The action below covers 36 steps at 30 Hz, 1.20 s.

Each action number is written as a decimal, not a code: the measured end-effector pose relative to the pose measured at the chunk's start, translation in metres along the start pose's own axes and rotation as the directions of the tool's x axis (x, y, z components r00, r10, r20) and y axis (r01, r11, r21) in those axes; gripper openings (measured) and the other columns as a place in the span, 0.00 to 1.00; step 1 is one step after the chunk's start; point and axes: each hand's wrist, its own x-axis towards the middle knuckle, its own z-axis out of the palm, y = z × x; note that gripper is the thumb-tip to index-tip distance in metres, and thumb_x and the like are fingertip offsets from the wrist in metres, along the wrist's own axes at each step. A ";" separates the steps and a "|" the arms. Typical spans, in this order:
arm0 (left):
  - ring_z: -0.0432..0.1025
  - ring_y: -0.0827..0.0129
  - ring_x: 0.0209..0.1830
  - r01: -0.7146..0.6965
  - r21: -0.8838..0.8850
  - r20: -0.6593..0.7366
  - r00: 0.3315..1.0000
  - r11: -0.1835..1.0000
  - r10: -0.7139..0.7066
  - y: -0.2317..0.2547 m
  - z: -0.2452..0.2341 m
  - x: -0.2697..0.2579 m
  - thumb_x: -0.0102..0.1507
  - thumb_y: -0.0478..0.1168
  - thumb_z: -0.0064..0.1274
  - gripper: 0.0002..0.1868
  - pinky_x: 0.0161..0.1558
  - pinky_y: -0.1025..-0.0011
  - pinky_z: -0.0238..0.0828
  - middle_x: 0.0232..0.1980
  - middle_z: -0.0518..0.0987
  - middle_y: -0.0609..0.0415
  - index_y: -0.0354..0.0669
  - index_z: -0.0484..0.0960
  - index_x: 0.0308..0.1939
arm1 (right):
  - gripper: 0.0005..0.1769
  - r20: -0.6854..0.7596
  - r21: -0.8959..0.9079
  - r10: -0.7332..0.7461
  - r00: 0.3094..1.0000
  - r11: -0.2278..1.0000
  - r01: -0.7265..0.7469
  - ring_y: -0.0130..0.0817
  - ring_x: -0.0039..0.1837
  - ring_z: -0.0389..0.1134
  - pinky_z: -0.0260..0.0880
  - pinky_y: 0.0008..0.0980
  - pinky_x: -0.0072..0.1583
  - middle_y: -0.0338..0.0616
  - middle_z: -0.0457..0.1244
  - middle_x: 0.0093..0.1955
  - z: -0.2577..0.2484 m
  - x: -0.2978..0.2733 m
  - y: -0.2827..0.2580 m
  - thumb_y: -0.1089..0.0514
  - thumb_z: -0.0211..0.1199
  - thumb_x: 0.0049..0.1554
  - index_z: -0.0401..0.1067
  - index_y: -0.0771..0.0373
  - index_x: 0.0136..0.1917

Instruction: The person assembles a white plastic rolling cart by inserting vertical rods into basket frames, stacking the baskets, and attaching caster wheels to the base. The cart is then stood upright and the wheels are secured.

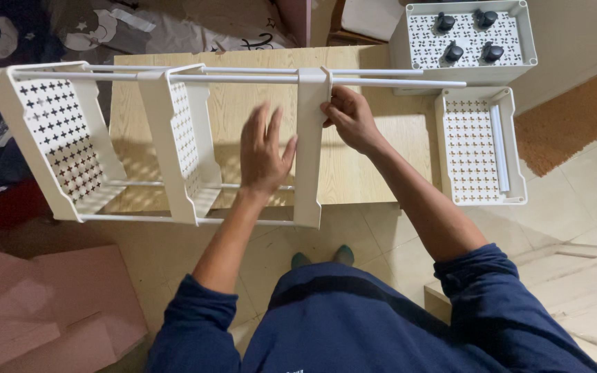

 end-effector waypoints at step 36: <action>0.75 0.55 0.16 0.346 0.002 0.524 0.799 0.938 -0.295 -0.008 0.018 -0.090 0.58 0.77 0.52 0.40 0.19 0.58 0.70 0.17 0.77 0.45 0.40 0.82 0.23 | 0.41 0.054 0.065 0.447 0.893 0.891 -0.450 0.47 0.57 0.73 0.81 0.42 0.48 0.63 0.66 0.61 0.040 0.024 0.104 0.63 0.58 0.62 0.42 0.64 0.82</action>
